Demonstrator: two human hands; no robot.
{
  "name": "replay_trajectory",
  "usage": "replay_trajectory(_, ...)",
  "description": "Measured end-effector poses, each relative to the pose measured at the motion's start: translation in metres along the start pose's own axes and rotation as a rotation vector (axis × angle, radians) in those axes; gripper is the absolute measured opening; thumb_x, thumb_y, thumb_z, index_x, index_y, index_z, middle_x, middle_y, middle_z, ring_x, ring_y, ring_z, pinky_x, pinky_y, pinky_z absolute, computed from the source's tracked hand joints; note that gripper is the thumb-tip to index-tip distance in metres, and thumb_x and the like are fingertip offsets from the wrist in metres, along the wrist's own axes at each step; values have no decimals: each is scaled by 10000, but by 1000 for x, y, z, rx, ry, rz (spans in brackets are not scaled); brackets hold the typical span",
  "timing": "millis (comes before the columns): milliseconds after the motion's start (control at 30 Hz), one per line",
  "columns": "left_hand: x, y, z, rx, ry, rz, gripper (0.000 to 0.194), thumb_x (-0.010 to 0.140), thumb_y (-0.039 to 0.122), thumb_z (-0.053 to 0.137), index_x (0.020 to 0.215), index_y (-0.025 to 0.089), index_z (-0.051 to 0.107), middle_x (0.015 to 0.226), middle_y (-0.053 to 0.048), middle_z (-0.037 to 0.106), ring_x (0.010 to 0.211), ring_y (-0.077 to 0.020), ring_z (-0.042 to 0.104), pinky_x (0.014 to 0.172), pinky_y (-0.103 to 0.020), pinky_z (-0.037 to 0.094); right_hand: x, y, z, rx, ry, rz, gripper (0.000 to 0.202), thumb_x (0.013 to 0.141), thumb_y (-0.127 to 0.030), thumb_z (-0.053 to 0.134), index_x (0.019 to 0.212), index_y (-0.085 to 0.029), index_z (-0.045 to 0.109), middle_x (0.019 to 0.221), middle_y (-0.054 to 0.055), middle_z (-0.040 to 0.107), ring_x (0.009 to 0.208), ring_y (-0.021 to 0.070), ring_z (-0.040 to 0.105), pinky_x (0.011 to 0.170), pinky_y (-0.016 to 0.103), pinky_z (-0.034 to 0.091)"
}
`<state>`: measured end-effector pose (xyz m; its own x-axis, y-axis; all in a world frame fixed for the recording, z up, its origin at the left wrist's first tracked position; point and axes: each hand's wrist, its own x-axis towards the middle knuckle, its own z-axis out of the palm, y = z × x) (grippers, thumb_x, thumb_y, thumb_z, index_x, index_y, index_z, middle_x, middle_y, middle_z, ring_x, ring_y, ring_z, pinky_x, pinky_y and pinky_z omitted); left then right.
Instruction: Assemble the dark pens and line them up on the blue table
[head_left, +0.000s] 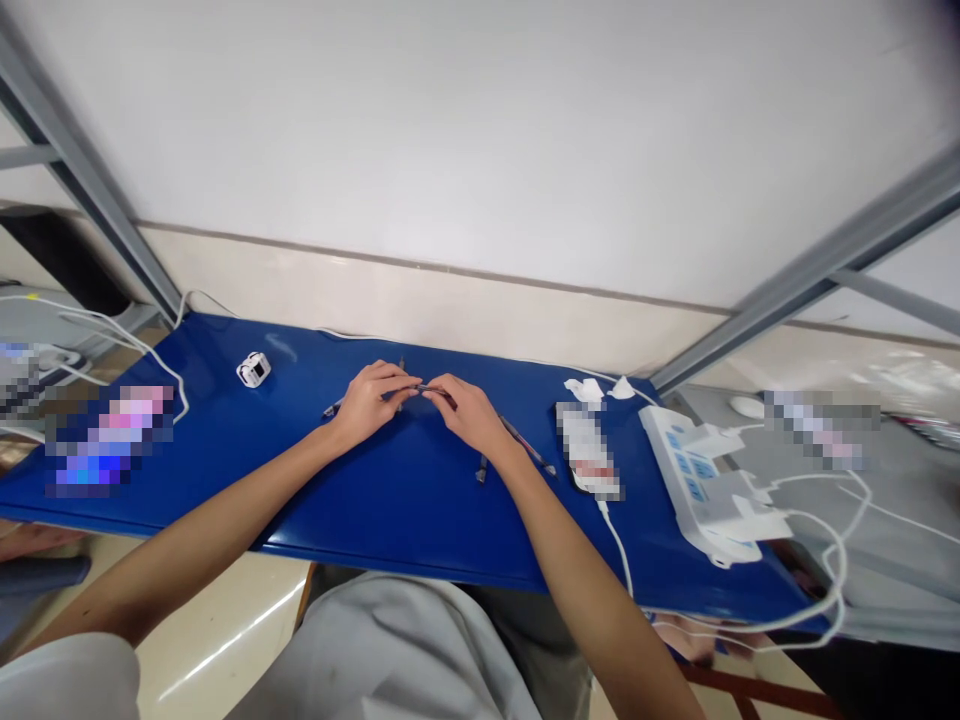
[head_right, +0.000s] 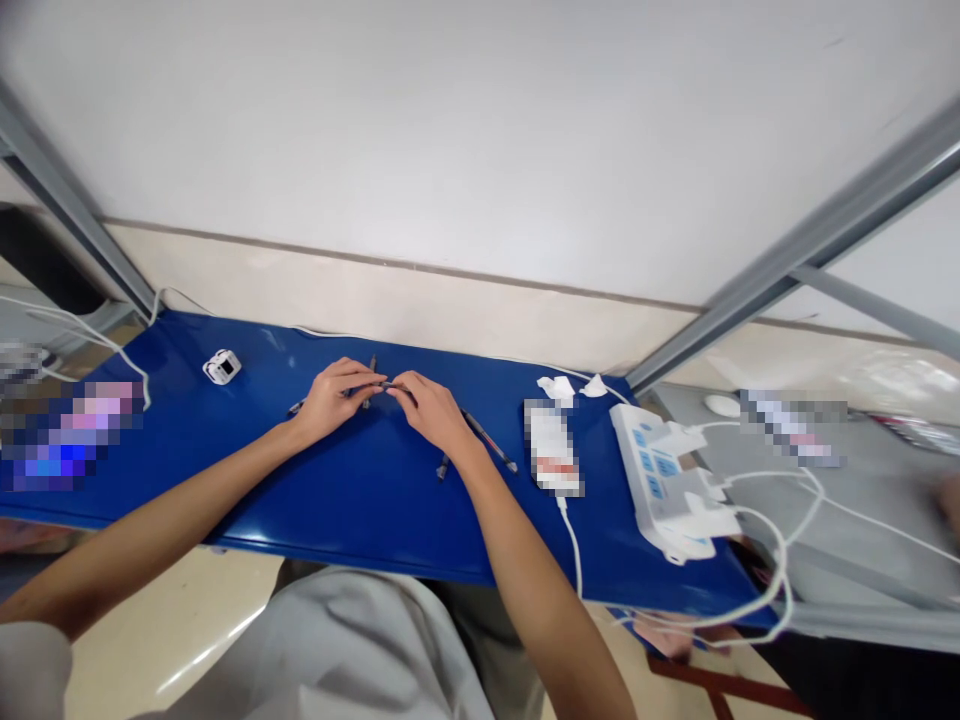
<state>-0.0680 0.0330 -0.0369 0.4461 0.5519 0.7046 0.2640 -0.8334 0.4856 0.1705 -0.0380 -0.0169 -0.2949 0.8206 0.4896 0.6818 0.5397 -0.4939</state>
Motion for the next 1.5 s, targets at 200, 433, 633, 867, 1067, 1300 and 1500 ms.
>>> replay_trajectory(200,0,1,1,18,-5,14,219,1085,381,740,1208,274,887,1106,-93,851,984,-244,731,933,-438,573,-1,2,-4,5,4,62,279,1159,-490,605,1262,-259,722,1112,83,809,885,236,732,821,353,551)
replay_trajectory(433,1,5,-1,-20,21,-31,241,1091,406,733,1237,276,876,1120,-89,859,999,-251,740,939,-450,580,3,-5,-13,244,54,190,399,1125,-562,645,910,-252,773,812,31,764,696,201,670,717,351,534)
replay_trajectory(633,2,12,-3,21,51,-65,250,1098,425,722,1245,286,868,1104,-78,865,975,-246,743,930,-450,554,7,-8,-12,745,155,356,423,986,-598,839,1226,-253,790,846,11,743,684,175,645,659,331,540)
replay_trajectory(867,-1,23,1,-33,62,-107,209,1077,409,764,1210,288,870,1016,-46,862,926,-229,742,915,-439,550,6,6,-2,801,238,396,345,989,-576,851,1090,-251,798,799,0,699,700,177,639,732,351,570)
replay_trajectory(1067,-3,29,4,3,86,-102,201,1064,373,784,1245,327,860,1015,-36,864,923,-238,775,914,-471,571,6,-5,3,903,263,422,347,1023,-540,835,1252,-294,748,1203,74,830,961,219,782,877,390,653)
replay_trajectory(1300,-4,36,4,32,90,-67,415,1021,249,830,1393,429,784,1091,8,879,934,-250,784,887,-517,592,2,-9,4,1003,263,557,200,984,-442,904,1059,-274,828,1090,74,873,950,260,819,947,473,681)
replay_trajectory(1500,-5,42,1,112,114,-36,627,945,160,882,1457,488,733,1038,20,876,907,-284,783,837,-546,595,-1,-13,3,1059,263,610,200,956,-423,933,935,-304,773,1018,49,859,850,237,791,858,441,684)
